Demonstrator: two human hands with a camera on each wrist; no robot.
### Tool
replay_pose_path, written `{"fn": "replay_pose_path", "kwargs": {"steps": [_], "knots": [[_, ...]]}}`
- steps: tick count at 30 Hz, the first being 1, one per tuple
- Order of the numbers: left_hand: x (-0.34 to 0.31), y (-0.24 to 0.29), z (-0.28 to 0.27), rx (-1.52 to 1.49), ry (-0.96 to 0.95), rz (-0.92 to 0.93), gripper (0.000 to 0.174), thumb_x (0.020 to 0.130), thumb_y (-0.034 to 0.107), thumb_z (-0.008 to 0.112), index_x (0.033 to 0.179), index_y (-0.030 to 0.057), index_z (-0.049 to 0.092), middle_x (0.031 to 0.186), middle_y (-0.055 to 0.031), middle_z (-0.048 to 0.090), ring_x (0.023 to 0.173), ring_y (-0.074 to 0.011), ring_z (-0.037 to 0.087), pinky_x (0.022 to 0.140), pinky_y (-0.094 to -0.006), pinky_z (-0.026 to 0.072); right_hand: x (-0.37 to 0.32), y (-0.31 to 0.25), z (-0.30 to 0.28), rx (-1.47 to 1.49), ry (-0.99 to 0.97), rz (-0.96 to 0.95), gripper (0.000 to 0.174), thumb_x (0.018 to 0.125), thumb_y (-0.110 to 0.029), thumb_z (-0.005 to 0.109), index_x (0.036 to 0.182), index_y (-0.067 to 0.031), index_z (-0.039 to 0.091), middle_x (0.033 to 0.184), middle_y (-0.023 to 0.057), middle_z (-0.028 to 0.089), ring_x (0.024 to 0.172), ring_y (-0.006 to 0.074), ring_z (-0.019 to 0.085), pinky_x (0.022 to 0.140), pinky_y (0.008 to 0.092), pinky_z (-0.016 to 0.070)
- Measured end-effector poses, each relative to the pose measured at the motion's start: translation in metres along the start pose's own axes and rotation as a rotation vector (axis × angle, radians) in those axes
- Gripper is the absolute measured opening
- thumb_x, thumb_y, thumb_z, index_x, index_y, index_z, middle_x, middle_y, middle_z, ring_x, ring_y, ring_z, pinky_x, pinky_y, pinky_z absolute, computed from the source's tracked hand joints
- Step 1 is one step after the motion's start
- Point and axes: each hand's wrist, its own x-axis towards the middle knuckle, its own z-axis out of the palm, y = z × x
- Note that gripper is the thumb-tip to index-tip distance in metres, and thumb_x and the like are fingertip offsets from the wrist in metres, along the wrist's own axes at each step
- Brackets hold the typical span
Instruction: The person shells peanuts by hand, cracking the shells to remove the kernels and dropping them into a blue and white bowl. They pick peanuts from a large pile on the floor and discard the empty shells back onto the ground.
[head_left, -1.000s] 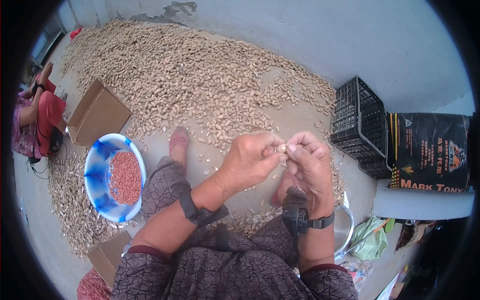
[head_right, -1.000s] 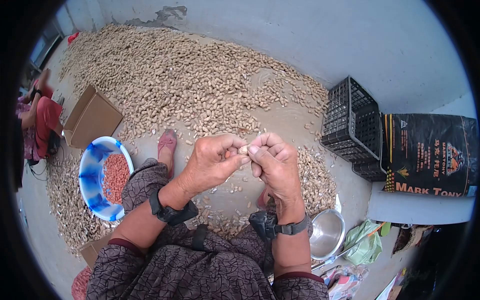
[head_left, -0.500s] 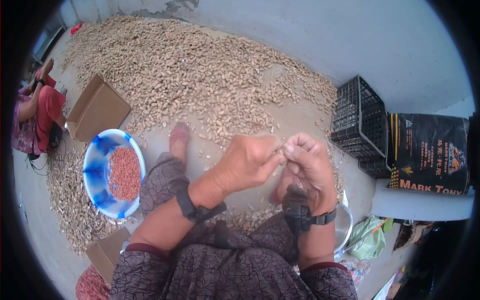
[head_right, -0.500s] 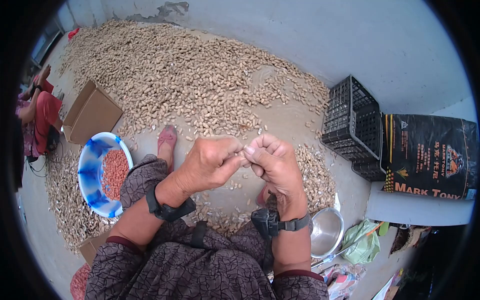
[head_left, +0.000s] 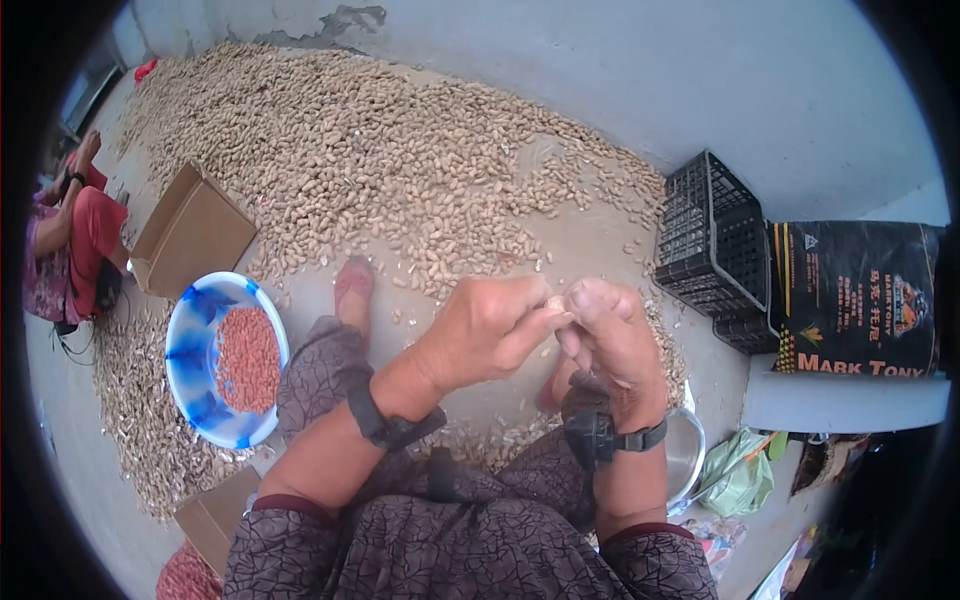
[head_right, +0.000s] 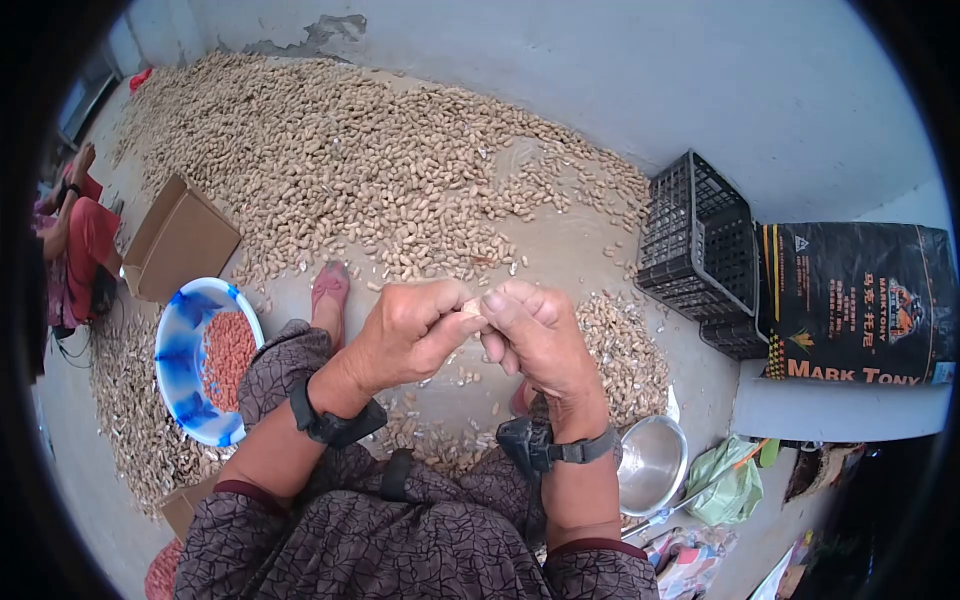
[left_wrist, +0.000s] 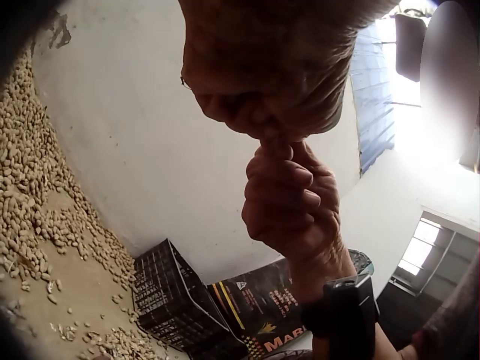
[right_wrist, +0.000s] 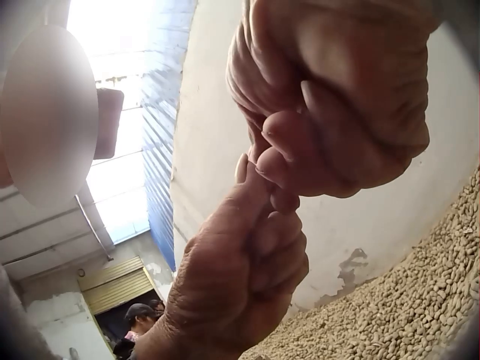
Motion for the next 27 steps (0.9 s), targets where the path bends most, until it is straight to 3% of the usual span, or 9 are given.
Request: {"fn": "replay_pose_path", "kwargs": {"steps": [3, 5, 15, 21, 24, 26, 27], "knots": [[0.000, 0.003, 0.000, -0.022, -0.027, 0.007, 0.013, 0.082, 0.012, 0.052, 0.080, -0.0006, 0.055, 0.059, -0.0113, 0.052, 0.052, -0.0212, 0.054, 0.049, -0.0292, 0.0417, -0.001, -0.001, 0.004, -0.063, 0.046, -0.037, 0.027, 0.086, -0.026, 0.050, 0.071, -0.0047, 0.057, 0.053, 0.0000, 0.050, 0.039, 0.0032, 0.039, 0.036, 0.0162, 0.0291], [0.001, 0.004, 0.007, -0.125, 0.123, 0.024, 0.019, 0.081, 0.014, 0.051, 0.066, 0.0019, 0.050, 0.057, -0.0144, 0.050, 0.051, -0.0311, 0.052, 0.045, -0.0360, 0.0401, -0.001, 0.001, 0.007, -0.113, 0.070, -0.062, 0.028, 0.087, -0.026, 0.050, 0.069, -0.0052, 0.056, 0.052, -0.0001, 0.049, 0.040, 0.0033, 0.039, 0.036, 0.0164, 0.0293], [-0.001, 0.002, 0.019, -0.188, 0.202, -0.055, 0.020, 0.084, 0.012, 0.045, 0.068, 0.0014, 0.050, 0.056, -0.0145, 0.050, 0.053, -0.0319, 0.054, 0.047, -0.0368, 0.0410, 0.003, 0.005, 0.018, -0.143, 0.145, -0.130, 0.028, 0.088, -0.023, 0.048, 0.069, -0.0037, 0.054, 0.054, -0.0002, 0.049, 0.046, 0.0039, 0.042, 0.041, 0.0184, 0.0326], [-0.001, 0.007, 0.015, -0.311, 0.177, -0.223, 0.024, 0.085, 0.013, 0.039, 0.068, -0.0019, 0.048, 0.057, -0.0157, 0.051, 0.053, -0.0273, 0.053, 0.050, -0.0341, 0.0402, 0.004, 0.010, 0.022, -0.262, 0.178, -0.253, 0.024, 0.088, -0.015, 0.046, 0.070, -0.0011, 0.054, 0.058, 0.0010, 0.052, 0.050, 0.0059, 0.046, 0.045, 0.0205, 0.0362], [-0.002, 0.006, 0.015, -0.413, 0.142, -0.280, 0.026, 0.086, 0.015, 0.039, 0.069, -0.0026, 0.048, 0.057, -0.0105, 0.050, 0.051, -0.0205, 0.050, 0.049, -0.0321, 0.0390, 0.006, 0.012, 0.024, -0.300, 0.177, -0.324, 0.024, 0.087, -0.014, 0.046, 0.069, -0.0008, 0.054, 0.059, 0.0014, 0.053, 0.049, 0.0060, 0.046, 0.044, 0.0205, 0.0365], [-0.003, 0.003, 0.019, -0.792, 0.141, -0.510, 0.029, 0.088, 0.019, 0.038, 0.070, -0.0011, 0.049, 0.056, -0.0033, 0.047, 0.050, -0.0115, 0.045, 0.046, -0.0277, 0.0358, 0.008, 0.014, 0.024, -0.314, 0.179, -0.358, 0.023, 0.087, -0.013, 0.045, 0.069, -0.0010, 0.053, 0.059, 0.0015, 0.053, 0.049, 0.0057, 0.046, 0.044, 0.0202, 0.0362], [-0.002, 0.004, 0.017, -0.793, 0.142, -0.511, 0.029, 0.088, 0.019, 0.038, 0.070, -0.0011, 0.049, 0.056, -0.0033, 0.047, 0.050, -0.0115, 0.045, 0.046, -0.0277, 0.0358, 0.008, 0.014, 0.024, -0.239, 0.203, -0.303, 0.023, 0.087, -0.014, 0.046, 0.069, -0.0016, 0.053, 0.059, 0.0015, 0.053, 0.048, 0.0054, 0.045, 0.043, 0.0197, 0.0353]]}}
